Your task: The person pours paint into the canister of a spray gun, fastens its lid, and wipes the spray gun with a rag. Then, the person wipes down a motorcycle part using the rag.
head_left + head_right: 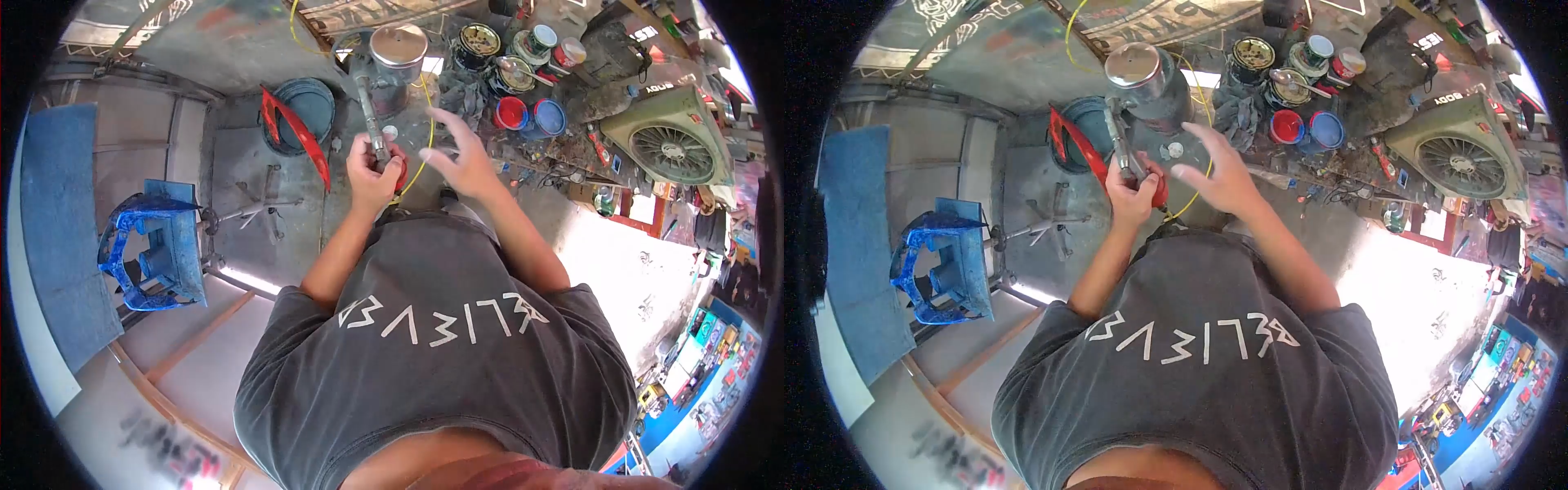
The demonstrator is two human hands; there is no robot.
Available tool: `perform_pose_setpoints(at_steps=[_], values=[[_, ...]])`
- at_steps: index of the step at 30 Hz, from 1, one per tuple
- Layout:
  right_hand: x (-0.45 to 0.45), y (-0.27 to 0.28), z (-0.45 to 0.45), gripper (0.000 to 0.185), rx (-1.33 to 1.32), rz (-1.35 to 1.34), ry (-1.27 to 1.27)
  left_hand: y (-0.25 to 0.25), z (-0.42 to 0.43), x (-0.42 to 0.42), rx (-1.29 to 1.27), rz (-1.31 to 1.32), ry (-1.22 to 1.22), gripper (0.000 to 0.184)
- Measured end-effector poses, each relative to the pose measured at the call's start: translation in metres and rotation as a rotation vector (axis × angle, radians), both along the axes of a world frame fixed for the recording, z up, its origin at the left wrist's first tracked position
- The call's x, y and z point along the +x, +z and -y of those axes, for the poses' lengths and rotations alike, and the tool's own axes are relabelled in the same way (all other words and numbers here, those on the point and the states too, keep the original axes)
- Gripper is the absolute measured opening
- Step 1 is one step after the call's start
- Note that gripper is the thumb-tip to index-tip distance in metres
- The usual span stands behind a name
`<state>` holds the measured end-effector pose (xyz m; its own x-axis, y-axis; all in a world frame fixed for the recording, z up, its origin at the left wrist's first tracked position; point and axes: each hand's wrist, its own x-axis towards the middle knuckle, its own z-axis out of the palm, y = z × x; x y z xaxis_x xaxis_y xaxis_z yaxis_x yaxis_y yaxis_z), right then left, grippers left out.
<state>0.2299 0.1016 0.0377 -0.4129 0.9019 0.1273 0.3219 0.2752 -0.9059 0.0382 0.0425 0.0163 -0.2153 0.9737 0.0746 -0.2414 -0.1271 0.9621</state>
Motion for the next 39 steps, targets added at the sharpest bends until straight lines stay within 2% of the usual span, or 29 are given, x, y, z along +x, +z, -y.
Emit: perform_pose_setpoints(at_steps=[1, 3, 6, 7, 9, 10, 11, 15, 18, 24, 25, 29, 32, 33, 37, 39], values=[[-0.009, 0.017, 0.002, 0.084, 0.013, -0.019, 0.034, 0.010, -0.003, 0.000, 0.000, -0.080, -0.018, 0.035], [-0.028, 0.036, -0.001, 0.097, 0.058, -0.049, 0.084, 0.005, -0.007, 0.004, 0.101, -0.071, 0.036, 0.039], [-0.053, 0.054, -0.007, 0.102, -0.071, -0.028, 0.133, 0.003, -0.008, 0.007, 0.110, -0.091, 0.102, 0.048], [-0.058, 0.055, -0.008, 0.100, -0.004, 0.005, 0.115, 0.000, -0.008, 0.008, 0.126, -0.146, 0.143, 0.048], [-0.063, 0.063, -0.015, 0.095, -0.071, -0.046, 0.151, -0.004, -0.008, 0.004, 0.175, -0.298, 0.218, 0.047], [-0.066, 0.065, -0.017, 0.092, -0.110, -0.070, 0.170, -0.006, -0.007, 0.003, 0.148, -0.289, 0.229, 0.046], [-0.068, 0.055, -0.019, 0.078, 0.079, 0.014, 0.140, -0.009, -0.005, 0.003, 0.120, -0.279, 0.239, 0.046], [-0.067, 0.051, -0.028, 0.063, 0.142, -0.027, 0.192, 0.002, 0.002, 0.013, 0.131, -0.188, 0.271, 0.043], [-0.066, 0.054, -0.030, 0.060, 0.118, -0.063, 0.240, 0.003, 0.006, 0.021, 0.175, -0.135, 0.276, 0.041], [-0.060, 0.062, -0.024, 0.048, -0.078, -0.409, 0.188, -0.009, 0.010, 0.031, 0.255, -0.080, 0.301, 0.042], [-0.059, 0.063, -0.023, 0.039, -0.049, -0.429, 0.167, -0.006, 0.013, 0.035, 0.229, -0.059, 0.302, 0.042], [-0.049, 0.072, -0.024, 0.035, -0.036, -0.347, 0.107, -0.032, 0.022, 0.038, 0.116, -0.021, 0.284, 0.049], [-0.046, 0.074, -0.023, 0.034, -0.035, -0.366, 0.083, -0.017, 0.031, 0.043, 0.136, -0.266, 0.254, 0.061], [-0.044, 0.074, -0.023, 0.034, -0.020, -0.353, 0.087, -0.019, 0.035, 0.047, 0.073, -0.285, 0.247, 0.069], [-0.040, 0.070, -0.021, 0.039, -0.043, -0.342, 0.109, -0.022, 0.039, 0.059, 0.073, -0.115, 0.223, 0.068], [-0.041, 0.071, -0.019, 0.040, -0.050, -0.433, 0.168, -0.022, 0.041, 0.061, 0.101, -0.024, 0.216, 0.067]])
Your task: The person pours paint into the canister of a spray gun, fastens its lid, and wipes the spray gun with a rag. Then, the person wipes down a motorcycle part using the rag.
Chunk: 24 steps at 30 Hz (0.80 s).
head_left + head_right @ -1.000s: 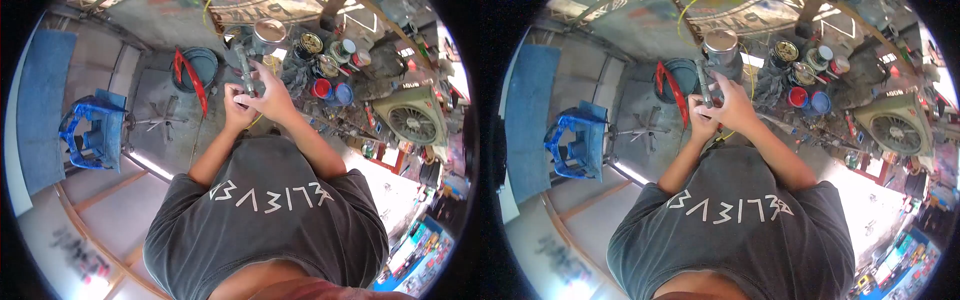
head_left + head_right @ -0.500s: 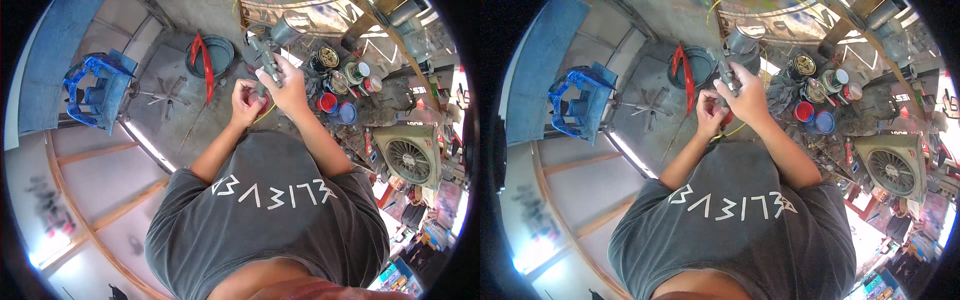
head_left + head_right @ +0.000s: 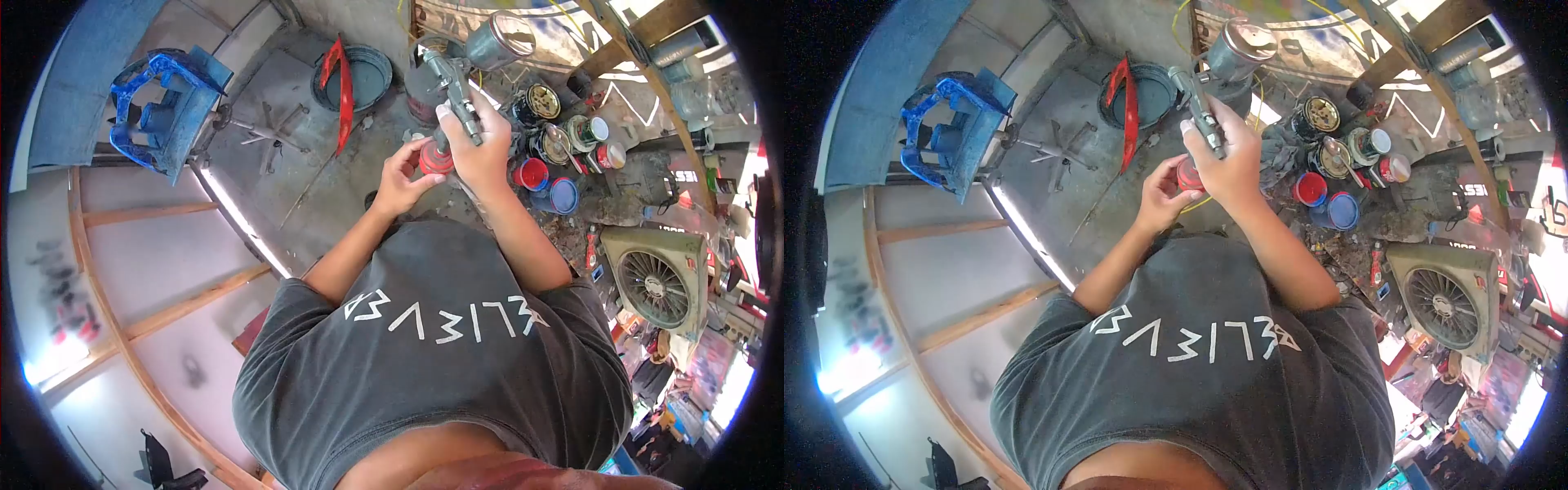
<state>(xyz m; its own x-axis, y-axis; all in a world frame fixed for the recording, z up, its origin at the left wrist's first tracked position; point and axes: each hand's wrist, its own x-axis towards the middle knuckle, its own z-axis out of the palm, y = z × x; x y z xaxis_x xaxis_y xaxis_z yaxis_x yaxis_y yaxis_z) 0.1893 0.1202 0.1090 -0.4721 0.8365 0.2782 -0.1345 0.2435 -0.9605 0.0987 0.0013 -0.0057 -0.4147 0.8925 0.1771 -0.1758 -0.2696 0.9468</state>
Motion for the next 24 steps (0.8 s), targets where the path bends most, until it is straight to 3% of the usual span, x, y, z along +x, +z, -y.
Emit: perform_pose_setpoints(at_steps=[4, 8, 13, 15, 18, 24], values=[[-0.003, -0.011, 0.001, 0.041, 0.015, 0.040, 0.105, 0.003, 0.009, -0.001, -0.007, -0.003, 0.001, 0.069], [-0.023, -0.023, 0.012, 0.039, -0.154, -0.086, 0.180, 0.002, 0.017, 0.001, -0.023, 0.056, 0.012, 0.071], [-0.046, -0.013, 0.031, 0.035, -0.305, 0.002, 0.311, -0.005, 0.023, -0.016, 0.023, 0.102, 0.101, 0.070], [-0.065, -0.030, 0.036, 0.035, -0.224, 0.091, 0.257, -0.018, 0.032, -0.034, -0.026, 0.041, 0.110, 0.070], [-0.095, -0.035, 0.052, 0.028, -0.281, 0.015, 0.262, -0.023, 0.066, -0.072, -0.194, -0.219, 0.152, 0.066], [-0.169, -0.035, 0.087, 0.024, -0.313, 0.027, 0.406, -0.092, 0.181, -0.159, -0.517, -0.072, 0.444, 0.055]])
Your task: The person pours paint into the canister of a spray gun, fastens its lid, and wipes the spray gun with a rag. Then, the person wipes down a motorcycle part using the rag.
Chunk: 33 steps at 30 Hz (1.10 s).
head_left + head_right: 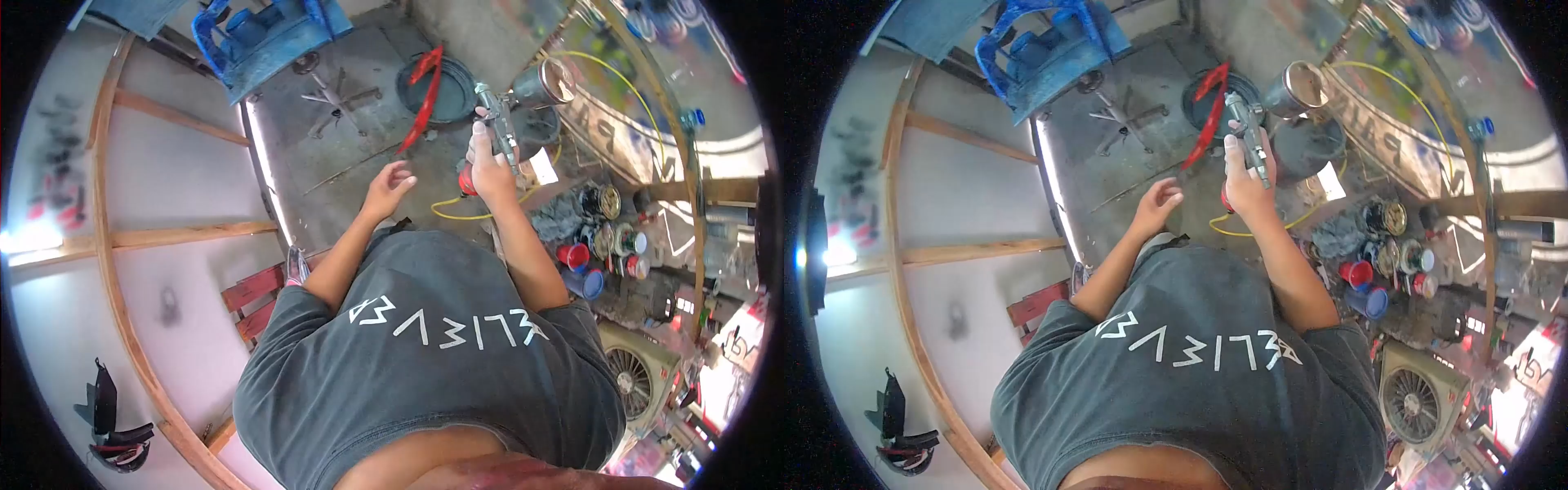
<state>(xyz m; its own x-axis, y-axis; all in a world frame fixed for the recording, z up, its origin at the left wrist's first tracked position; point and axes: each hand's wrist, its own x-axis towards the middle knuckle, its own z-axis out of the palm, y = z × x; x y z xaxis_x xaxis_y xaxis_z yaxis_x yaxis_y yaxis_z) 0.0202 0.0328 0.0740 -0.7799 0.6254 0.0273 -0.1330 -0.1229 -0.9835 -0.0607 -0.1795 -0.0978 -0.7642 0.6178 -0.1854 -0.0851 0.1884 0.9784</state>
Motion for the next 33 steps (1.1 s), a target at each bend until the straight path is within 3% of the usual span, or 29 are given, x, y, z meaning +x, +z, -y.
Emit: perform_pose_setpoints(at_steps=[4, 7, 14, 19, 22, 28, 33], values=[[-0.061, 0.007, 0.030, 0.025, 0.150, 0.032, 0.064, -0.011, 0.070, -0.061, -0.188, 0.062, 0.143, 0.049], [-0.108, 0.006, 0.048, 0.028, 0.201, 0.008, 0.090, -0.008, 0.107, -0.105, -0.180, 0.179, 0.265, 0.048], [-0.190, 0.009, 0.068, 0.024, 0.209, 0.096, 0.081, -0.015, 0.141, -0.235, -0.168, 0.189, 0.401, 0.051], [-0.219, 0.005, 0.069, 0.024, 0.049, 0.198, 0.129, -0.019, 0.118, -0.296, -0.183, 0.242, 0.406, 0.055], [-0.246, -0.005, 0.066, 0.024, 0.200, 0.179, 0.130, -0.026, 0.091, -0.312, -0.119, 0.307, 0.471, 0.054], [-0.287, -0.015, 0.029, 0.023, 0.171, 0.210, 0.231, -0.041, 0.039, -0.356, -0.048, 0.475, 0.507, 0.068], [-0.326, -0.022, -0.015, 0.021, 0.219, 0.134, 0.281, -0.023, 0.000, -0.440, -0.010, 0.605, 0.720, 0.076]])
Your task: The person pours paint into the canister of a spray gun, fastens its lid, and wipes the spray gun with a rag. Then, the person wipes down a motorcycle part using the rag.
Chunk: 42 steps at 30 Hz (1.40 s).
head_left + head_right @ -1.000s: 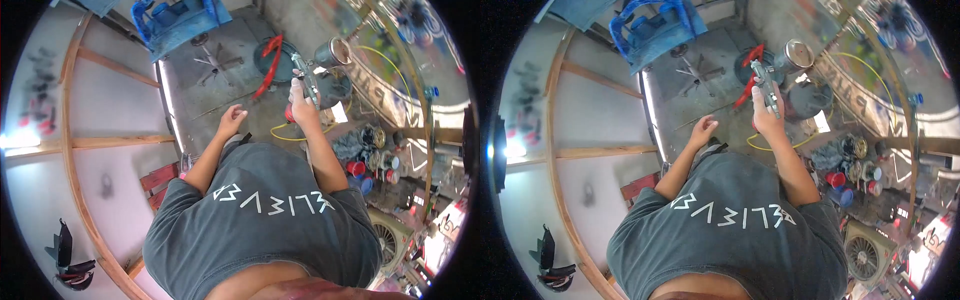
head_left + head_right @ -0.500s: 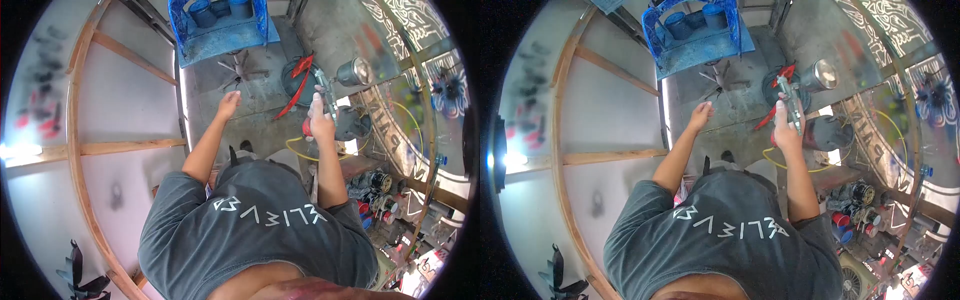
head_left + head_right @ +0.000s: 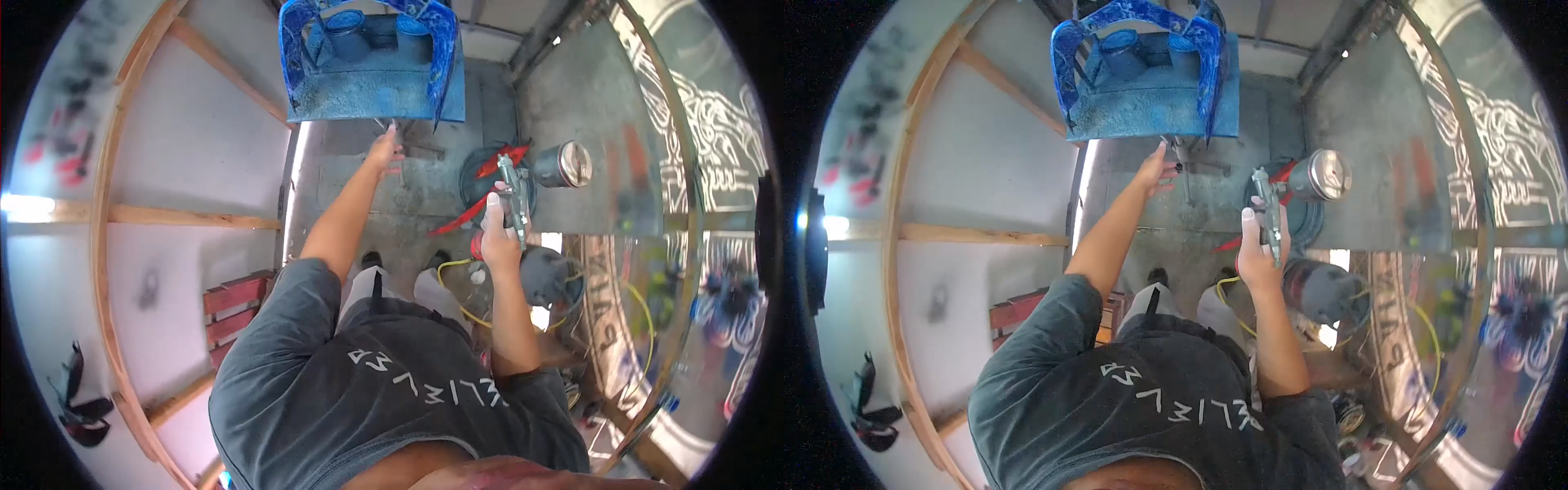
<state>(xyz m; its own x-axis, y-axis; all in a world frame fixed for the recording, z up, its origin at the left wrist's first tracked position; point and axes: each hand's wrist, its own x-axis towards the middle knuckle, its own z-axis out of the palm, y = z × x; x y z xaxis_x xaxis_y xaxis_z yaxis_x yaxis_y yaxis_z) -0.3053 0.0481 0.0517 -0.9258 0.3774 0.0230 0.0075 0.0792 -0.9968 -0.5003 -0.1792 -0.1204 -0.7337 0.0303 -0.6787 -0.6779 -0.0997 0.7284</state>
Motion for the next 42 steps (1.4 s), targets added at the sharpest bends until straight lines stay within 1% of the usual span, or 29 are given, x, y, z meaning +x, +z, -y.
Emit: perform_pose_setpoints(at_steps=[1, 2, 4, 6, 10, 11, 12, 13, 16, 19, 22, 23, 26, 28, 29, 32, 33, 35, 36, 42], values=[[-0.009, 0.000, -0.008, 0.020, -0.014, 0.002, 0.011, -0.001, -0.007, -0.017, -0.006, 0.037, 0.045, 0.078], [-0.019, 0.000, -0.016, 0.020, -0.026, 0.001, 0.019, -0.004, -0.014, -0.035, 0.028, 0.045, 0.104, 0.075], [-0.038, -0.004, -0.030, 0.019, -0.034, -0.003, 0.046, -0.025, -0.025, -0.070, 0.101, 0.060, 0.208, 0.069], [-0.059, -0.008, -0.043, 0.019, -0.013, -0.010, 0.066, -0.038, -0.036, -0.093, 0.165, 0.023, 0.349, 0.062], [-0.083, -0.004, -0.056, 0.019, -0.108, 0.033, 0.135, -0.061, -0.056, -0.111, 0.196, 0.002, 0.694, 0.048], [-0.090, -0.003, -0.057, 0.019, -0.110, 0.035, 0.148, -0.066, -0.056, -0.107, 0.184, -0.044, 0.704, 0.048], [-0.095, -0.001, -0.057, 0.019, -0.114, 0.039, 0.157, -0.060, -0.056, -0.099, 0.169, -0.089, 0.710, 0.047], [-0.098, 0.002, -0.060, 0.021, -0.102, 0.039, 0.194, -0.057, -0.057, -0.094, 0.156, -0.137, 0.715, 0.046], [-0.109, -0.002, -0.063, 0.023, 0.003, -0.005, 0.196, -0.053, -0.042, -0.085, 0.104, -0.183, 0.693, 0.044], [-0.110, 0.001, -0.055, 0.024, 0.028, 0.013, 0.204, -0.048, -0.011, -0.078, -0.035, -0.180, 0.608, 0.035], [-0.111, -0.002, -0.045, 0.024, 0.003, -0.017, 0.205, -0.048, 0.027, -0.075, -0.006, -0.172, 0.499, 0.040], [-0.111, -0.003, -0.040, 0.023, 0.005, -0.025, 0.205, -0.049, 0.036, -0.075, -0.069, -0.167, 0.492, 0.037], [-0.109, -0.002, -0.021, 0.020, -0.004, -0.025, 0.224, -0.051, 0.064, -0.074, -0.095, -0.177, 0.396, 0.036], [-0.107, 0.002, -0.007, 0.019, -0.013, -0.012, 0.248, -0.039, 0.070, -0.070, -0.099, -0.170, 0.398, 0.036], [-0.107, 0.007, 0.002, 0.017, 0.074, -0.067, 0.247, -0.033, 0.070, -0.070, -0.098, -0.172, 0.394, 0.036], [-0.108, 0.009, 0.030, 0.017, 0.129, -0.081, 0.218, -0.051, 0.088, -0.081, -0.099, -0.173, 0.331, 0.036], [-0.107, 0.015, 0.037, 0.017, 0.167, -0.041, 0.219, -0.047, 0.089, -0.082, -0.116, -0.168, 0.316, 0.038], [-0.108, 0.008, 0.051, 0.018, 0.166, -0.091, 0.191, -0.037, 0.091, -0.080, -0.102, -0.162, 0.295, 0.039], [-0.109, 0.006, 0.058, 0.018, 0.166, -0.118, 0.174, -0.037, 0.092, -0.081, -0.095, -0.161, 0.281, 0.040], [-0.112, 0.010, 0.078, 0.018, 0.219, -0.081, 0.098, -0.043, 0.096, -0.086, -0.072, -0.140, 0.256, 0.041]])
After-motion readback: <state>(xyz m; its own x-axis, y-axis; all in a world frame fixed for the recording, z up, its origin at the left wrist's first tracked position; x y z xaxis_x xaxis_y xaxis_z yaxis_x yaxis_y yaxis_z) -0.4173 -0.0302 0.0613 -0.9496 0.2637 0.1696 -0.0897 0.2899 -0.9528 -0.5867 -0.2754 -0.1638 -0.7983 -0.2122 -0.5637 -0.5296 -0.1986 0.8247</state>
